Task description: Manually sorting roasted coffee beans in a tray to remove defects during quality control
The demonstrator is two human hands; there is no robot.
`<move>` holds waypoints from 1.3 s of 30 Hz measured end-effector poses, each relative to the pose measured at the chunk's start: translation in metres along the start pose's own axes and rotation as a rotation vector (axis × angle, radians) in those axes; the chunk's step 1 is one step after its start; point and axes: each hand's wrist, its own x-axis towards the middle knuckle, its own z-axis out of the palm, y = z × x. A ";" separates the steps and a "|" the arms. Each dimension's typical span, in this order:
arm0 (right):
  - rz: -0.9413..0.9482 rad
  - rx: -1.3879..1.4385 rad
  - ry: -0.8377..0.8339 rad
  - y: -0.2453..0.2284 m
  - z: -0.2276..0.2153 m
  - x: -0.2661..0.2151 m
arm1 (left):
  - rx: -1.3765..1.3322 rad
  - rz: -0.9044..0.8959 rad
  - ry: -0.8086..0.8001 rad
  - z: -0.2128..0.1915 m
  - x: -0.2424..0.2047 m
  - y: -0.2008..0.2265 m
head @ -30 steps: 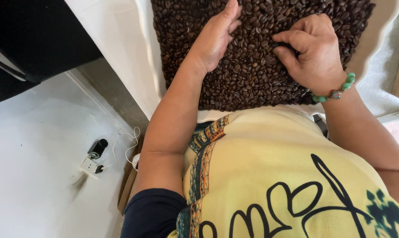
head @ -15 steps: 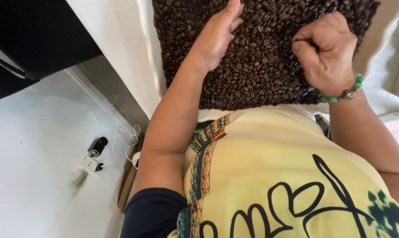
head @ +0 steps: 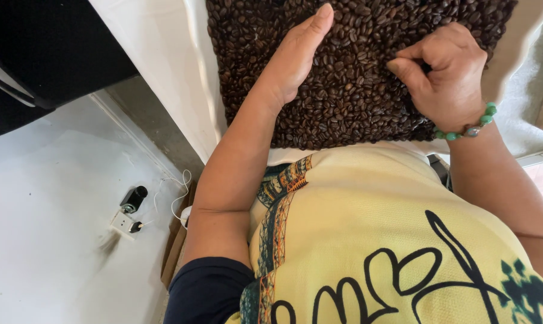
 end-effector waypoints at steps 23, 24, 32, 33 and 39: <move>-0.171 -0.078 -0.121 -0.033 0.003 0.008 | -0.024 -0.041 0.003 0.002 0.010 -0.010; -0.202 -0.148 -0.124 -0.033 0.003 0.007 | -0.030 -0.055 0.010 0.003 0.009 -0.010; -0.108 -0.157 -0.064 -0.020 -0.004 -0.008 | -0.036 -0.046 -0.016 0.004 0.005 -0.013; -0.098 -0.111 -0.050 -0.024 -0.004 -0.007 | -0.050 -0.026 -0.015 0.005 0.005 -0.015; -0.183 -0.009 -0.038 -0.048 0.015 0.014 | -0.082 -0.029 -0.018 0.008 0.002 -0.007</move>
